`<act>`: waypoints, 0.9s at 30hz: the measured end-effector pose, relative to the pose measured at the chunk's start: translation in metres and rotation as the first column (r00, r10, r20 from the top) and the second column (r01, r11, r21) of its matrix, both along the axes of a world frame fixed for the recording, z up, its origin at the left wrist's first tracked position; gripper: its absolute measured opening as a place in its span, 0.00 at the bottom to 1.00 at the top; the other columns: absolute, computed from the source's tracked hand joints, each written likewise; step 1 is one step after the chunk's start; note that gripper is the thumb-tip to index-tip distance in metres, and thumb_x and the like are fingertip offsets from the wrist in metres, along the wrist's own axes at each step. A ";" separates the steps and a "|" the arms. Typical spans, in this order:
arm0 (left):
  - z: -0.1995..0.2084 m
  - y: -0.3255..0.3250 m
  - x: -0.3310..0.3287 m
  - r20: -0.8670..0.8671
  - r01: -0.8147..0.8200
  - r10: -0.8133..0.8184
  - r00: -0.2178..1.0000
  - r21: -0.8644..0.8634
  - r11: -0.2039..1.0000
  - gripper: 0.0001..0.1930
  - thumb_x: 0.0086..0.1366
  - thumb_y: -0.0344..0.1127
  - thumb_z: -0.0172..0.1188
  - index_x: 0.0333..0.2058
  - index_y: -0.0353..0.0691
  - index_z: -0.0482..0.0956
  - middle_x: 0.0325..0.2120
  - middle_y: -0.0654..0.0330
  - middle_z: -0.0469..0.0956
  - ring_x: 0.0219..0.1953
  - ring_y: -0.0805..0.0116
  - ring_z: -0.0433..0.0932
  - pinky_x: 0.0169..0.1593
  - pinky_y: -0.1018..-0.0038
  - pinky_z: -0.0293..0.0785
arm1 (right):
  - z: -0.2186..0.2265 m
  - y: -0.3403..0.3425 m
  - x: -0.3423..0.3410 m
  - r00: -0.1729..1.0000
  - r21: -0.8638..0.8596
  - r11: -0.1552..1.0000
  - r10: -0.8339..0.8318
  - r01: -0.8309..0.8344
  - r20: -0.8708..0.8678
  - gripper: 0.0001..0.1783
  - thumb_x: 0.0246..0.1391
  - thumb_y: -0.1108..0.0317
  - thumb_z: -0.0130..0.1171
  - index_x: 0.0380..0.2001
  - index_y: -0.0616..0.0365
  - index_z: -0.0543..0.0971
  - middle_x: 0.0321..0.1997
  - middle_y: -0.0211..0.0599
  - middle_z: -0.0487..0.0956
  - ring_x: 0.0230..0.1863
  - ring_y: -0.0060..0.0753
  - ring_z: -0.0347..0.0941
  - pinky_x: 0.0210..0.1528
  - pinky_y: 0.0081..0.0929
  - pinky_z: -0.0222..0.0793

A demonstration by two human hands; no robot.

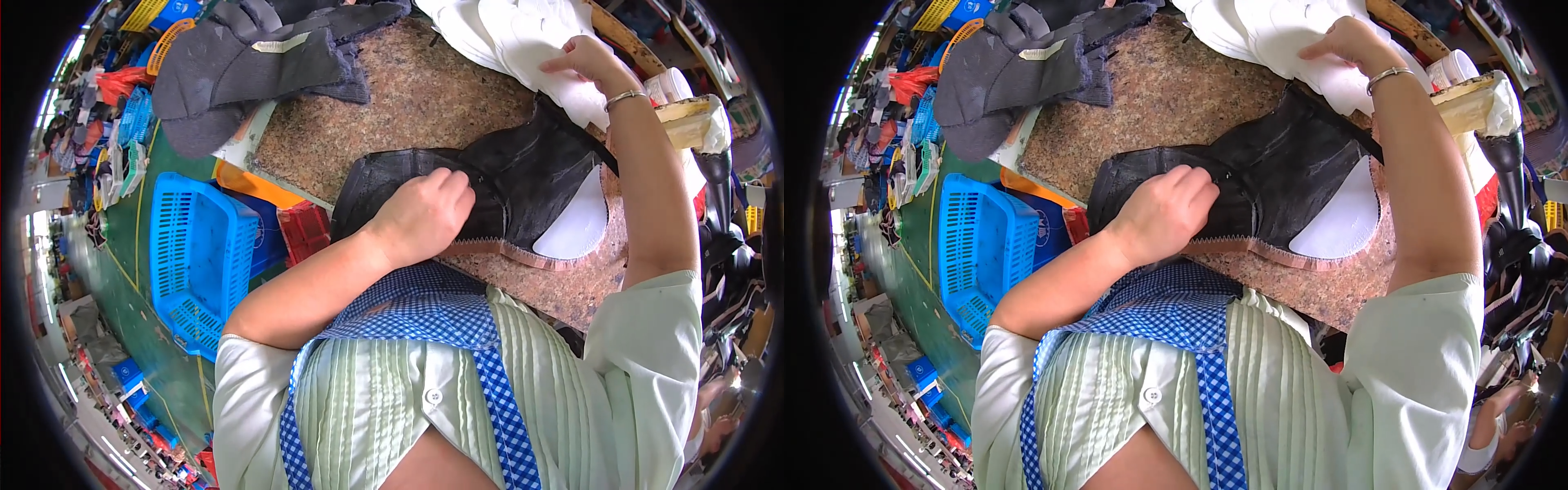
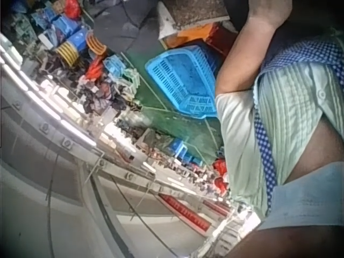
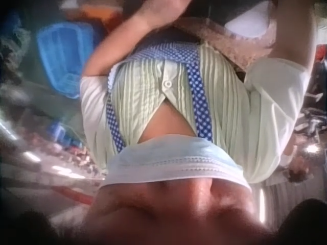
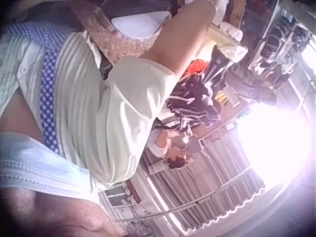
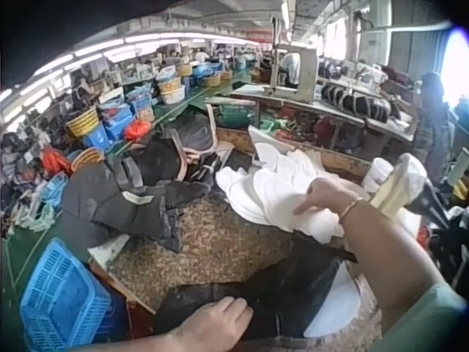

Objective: Assembling shoe upper components by aligning and placing lining material inside the leather pieces.

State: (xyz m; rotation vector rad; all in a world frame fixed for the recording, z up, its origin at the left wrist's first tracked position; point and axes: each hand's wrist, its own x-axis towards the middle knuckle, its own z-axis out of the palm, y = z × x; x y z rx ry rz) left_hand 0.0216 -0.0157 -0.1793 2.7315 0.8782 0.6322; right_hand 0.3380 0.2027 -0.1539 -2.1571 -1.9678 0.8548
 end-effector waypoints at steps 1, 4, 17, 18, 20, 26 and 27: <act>-0.003 0.002 -0.001 0.052 -0.047 0.051 0.997 -0.067 0.997 0.09 0.49 0.28 0.59 0.31 0.37 0.74 0.31 0.59 0.73 0.32 0.61 0.75 0.35 0.67 0.74 | -0.002 -0.001 -0.002 1.000 0.003 1.000 0.004 -0.004 -0.001 0.26 0.31 0.60 0.79 0.31 0.60 0.76 0.22 0.29 0.71 0.20 0.20 0.63 0.20 0.22 0.56; -0.008 0.003 -0.011 0.345 -0.171 0.386 0.856 -0.516 0.840 0.06 0.60 0.19 0.53 0.36 0.34 0.70 0.33 0.56 0.73 0.31 0.66 0.80 0.34 0.74 0.76 | -0.006 -0.007 -0.003 0.999 0.147 0.989 -0.009 0.016 -0.047 0.26 0.31 0.60 0.79 0.32 0.60 0.77 0.22 0.29 0.72 0.20 0.20 0.64 0.20 0.22 0.56; 0.036 -0.077 -0.117 -0.122 -0.024 -0.062 0.991 -0.601 0.799 0.07 0.56 0.38 0.64 0.29 0.42 0.79 0.28 0.61 0.76 0.34 0.60 0.77 0.47 0.65 0.68 | -0.036 -0.015 -0.003 0.774 0.155 0.873 -0.313 0.463 -0.551 0.18 0.38 0.70 0.74 0.30 0.60 0.75 0.25 0.34 0.75 0.21 0.26 0.67 0.22 0.29 0.65; 0.034 -0.077 -0.121 -0.116 0.009 -0.091 0.989 -0.569 0.823 0.07 0.56 0.37 0.64 0.30 0.42 0.80 0.31 0.61 0.77 0.36 0.60 0.77 0.49 0.65 0.67 | -0.027 -0.021 -0.008 0.766 0.183 0.847 -0.333 0.499 -0.549 0.17 0.38 0.70 0.74 0.30 0.59 0.75 0.27 0.34 0.75 0.22 0.26 0.67 0.24 0.28 0.65; 0.033 -0.082 -0.121 -0.027 -0.061 0.056 0.998 -0.579 0.813 0.06 0.54 0.27 0.60 0.33 0.39 0.80 0.33 0.58 0.77 0.37 0.57 0.78 0.47 0.65 0.72 | 0.001 -0.026 -0.014 0.271 -0.043 0.850 -0.215 0.525 -0.938 0.11 0.46 0.72 0.70 0.32 0.60 0.77 0.35 0.37 0.80 0.36 0.31 0.78 0.40 0.32 0.76; 0.023 -0.093 -0.117 -0.007 -0.069 0.078 0.997 -0.566 0.822 0.08 0.54 0.28 0.61 0.34 0.37 0.81 0.29 0.54 0.81 0.34 0.56 0.80 0.39 0.65 0.77 | 0.061 -0.069 -0.057 0.540 0.269 0.811 -0.068 0.520 -0.839 0.17 0.50 0.70 0.69 0.40 0.59 0.73 0.31 0.36 0.79 0.29 0.26 0.78 0.28 0.22 0.73; 0.018 -0.095 -0.119 -0.007 -0.053 0.060 0.998 -0.573 0.818 0.07 0.54 0.29 0.62 0.33 0.38 0.82 0.29 0.55 0.81 0.34 0.56 0.80 0.39 0.66 0.77 | 0.067 -0.087 -0.067 0.664 0.351 0.851 0.004 0.391 -0.748 0.19 0.49 0.71 0.69 0.41 0.58 0.72 0.28 0.36 0.78 0.26 0.24 0.77 0.24 0.22 0.71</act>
